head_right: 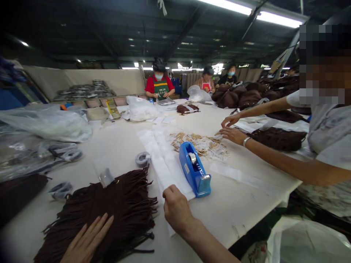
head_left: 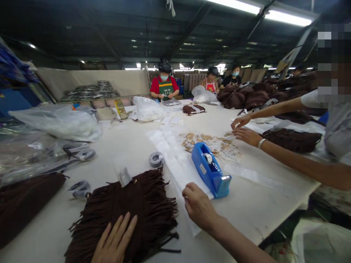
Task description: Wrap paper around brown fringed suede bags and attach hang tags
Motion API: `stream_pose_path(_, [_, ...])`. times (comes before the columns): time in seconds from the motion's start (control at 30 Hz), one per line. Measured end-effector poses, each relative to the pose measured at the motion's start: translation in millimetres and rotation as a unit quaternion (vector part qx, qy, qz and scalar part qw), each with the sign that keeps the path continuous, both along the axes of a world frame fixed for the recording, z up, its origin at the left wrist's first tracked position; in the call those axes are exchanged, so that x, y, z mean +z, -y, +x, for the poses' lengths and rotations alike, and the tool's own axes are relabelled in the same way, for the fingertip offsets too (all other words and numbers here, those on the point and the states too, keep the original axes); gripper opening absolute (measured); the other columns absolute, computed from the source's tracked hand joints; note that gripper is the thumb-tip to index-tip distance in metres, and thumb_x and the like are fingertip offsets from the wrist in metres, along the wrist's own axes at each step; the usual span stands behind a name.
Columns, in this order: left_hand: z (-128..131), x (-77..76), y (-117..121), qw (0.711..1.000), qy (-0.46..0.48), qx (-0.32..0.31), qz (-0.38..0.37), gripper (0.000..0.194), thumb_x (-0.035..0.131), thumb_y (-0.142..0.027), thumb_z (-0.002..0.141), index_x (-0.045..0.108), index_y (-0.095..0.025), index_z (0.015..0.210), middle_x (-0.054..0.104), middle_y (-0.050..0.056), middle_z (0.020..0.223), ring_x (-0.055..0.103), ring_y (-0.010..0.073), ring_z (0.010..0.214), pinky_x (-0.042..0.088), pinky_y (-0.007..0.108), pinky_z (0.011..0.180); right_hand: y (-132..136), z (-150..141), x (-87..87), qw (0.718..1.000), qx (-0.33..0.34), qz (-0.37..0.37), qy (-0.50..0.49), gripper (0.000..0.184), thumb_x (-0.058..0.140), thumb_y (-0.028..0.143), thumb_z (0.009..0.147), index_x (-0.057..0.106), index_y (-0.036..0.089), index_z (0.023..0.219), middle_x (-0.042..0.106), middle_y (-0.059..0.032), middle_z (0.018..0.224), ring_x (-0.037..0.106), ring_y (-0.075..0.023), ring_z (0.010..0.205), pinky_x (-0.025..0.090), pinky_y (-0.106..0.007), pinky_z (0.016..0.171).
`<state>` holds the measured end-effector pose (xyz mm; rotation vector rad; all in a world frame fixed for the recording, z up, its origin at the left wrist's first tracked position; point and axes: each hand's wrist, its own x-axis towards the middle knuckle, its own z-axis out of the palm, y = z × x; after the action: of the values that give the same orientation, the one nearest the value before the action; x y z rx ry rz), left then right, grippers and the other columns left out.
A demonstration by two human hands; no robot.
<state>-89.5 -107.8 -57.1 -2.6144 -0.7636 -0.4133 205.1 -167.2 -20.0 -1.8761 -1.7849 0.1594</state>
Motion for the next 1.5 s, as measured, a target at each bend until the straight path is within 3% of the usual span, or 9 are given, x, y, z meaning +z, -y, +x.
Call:
stream_pose_path(0.23, [6.6,29.8,-13.0,0.994,0.093,-0.058,-0.011,0.064,0.034,-0.016,0.083,0.009,-0.024,0.142,0.067,-0.001,0.107,0.066,0.013,0.089,0.054,0.02,0.069,-0.6,-41.2,-18.6,0.939,0.025,-0.027,-0.342,0.033,0.052,0.004,0.063,0.054,0.02,0.092,0.062,0.0007,0.081,0.058,-0.0139,0.072,0.046,-0.024,0.064])
stream_pose_path(0.43, [4.7,27.5,-9.4,0.996,0.077,-0.029,-0.04,0.067,0.035,-0.016,0.083,0.007,-0.03,0.142,0.064,-0.002,0.112,0.063,0.0142,0.096,0.054,0.024,0.077,-4.7,-59.9,-22.6,0.919,-0.008,0.024,-0.394,0.039,0.051,0.003,0.055,0.05,0.02,0.089,0.055,0.0023,0.081,0.053,-0.0134,0.073,0.044,-0.023,0.063])
stream_pose_path(0.67, [13.5,4.6,11.0,0.998,0.015,0.048,0.027,0.077,0.032,-0.006,0.074,-0.003,-0.017,0.142,0.059,0.014,0.119,0.055,0.0249,0.11,0.041,0.042,0.092,-15.4,-65.8,-26.0,0.946,-0.022,0.103,-0.305,0.026,0.04,0.001,0.051,0.044,0.02,0.068,0.046,0.0,0.074,0.047,-0.0152,0.072,0.041,-0.027,0.066])
stream_pose_path(0.83, [22.1,-8.7,22.1,0.994,0.037,0.099,0.013,0.087,0.042,-0.011,0.067,-0.001,-0.021,0.142,0.053,0.013,0.126,0.048,0.0293,0.116,0.026,0.048,0.102,-5.0,-53.7,-29.5,0.979,-0.059,0.052,-0.186,0.028,0.037,-0.001,0.05,0.041,0.021,0.067,0.048,-0.0007,0.068,0.048,-0.0163,0.064,0.038,-0.026,0.058])
stream_pose_path(0.93, [23.1,-11.1,24.0,0.992,0.059,0.11,-0.012,0.088,0.047,-0.017,0.066,0.004,-0.022,0.143,0.048,0.012,0.132,0.043,0.0298,0.121,0.023,0.048,0.104,9.5,-48.9,-19.3,0.992,-0.068,0.097,-0.052,0.029,0.037,-0.002,0.057,0.046,0.021,0.072,0.051,-0.0041,0.075,0.05,-0.0176,0.065,0.039,-0.028,0.058])
stream_pose_path(1.1, [24.9,-13.3,25.4,0.992,0.021,0.115,0.04,0.077,0.043,-0.011,0.066,0.024,-0.02,0.14,0.045,0.011,0.135,0.038,0.0288,0.125,0.016,0.047,0.106,3.8,-85.7,8.4,0.968,0.099,0.23,0.023,0.039,0.041,0.003,0.072,0.051,0.018,0.107,0.056,-0.0114,0.114,0.051,-0.0239,0.103,0.039,-0.039,0.087])
stream_pose_path(1.2, [27.4,-15.8,27.6,0.99,0.037,0.125,0.056,0.074,0.043,-0.01,0.064,0.031,-0.019,0.136,0.046,0.012,0.134,0.038,0.0309,0.124,0.019,0.051,0.104,-8.5,-98.8,-3.6,0.96,0.173,0.21,0.066,0.032,0.046,0.012,0.079,0.054,0.021,0.109,0.064,-0.0061,0.109,0.054,-0.0241,0.105,0.035,-0.043,0.093])
stream_pose_path(1.37, [34.4,-8.8,34.6,0.985,0.01,0.164,-0.056,0.083,0.043,-0.008,0.059,0.025,-0.017,0.139,0.034,0.017,0.14,0.034,0.0379,0.126,0.029,0.058,0.097,-11.8,-46.5,-48.2,0.953,0.099,0.179,0.222,0.031,0.045,0.02,0.083,0.055,0.02,0.113,0.065,-0.0136,0.108,0.06,-0.031,0.096,0.042,-0.052,0.081])
stream_pose_path(1.5, [40.7,-6.8,32.7,0.98,0.021,0.164,-0.111,0.078,0.044,-0.01,0.062,0.028,-0.015,0.138,0.034,0.02,0.138,0.035,0.0405,0.124,0.033,0.061,0.095,-12.4,-42.3,-35.9,0.953,0.037,0.224,0.198,0.03,0.045,0.018,0.081,0.056,0.018,0.109,0.063,-0.0177,0.102,0.06,-0.0322,0.09,0.047,-0.048,0.07])
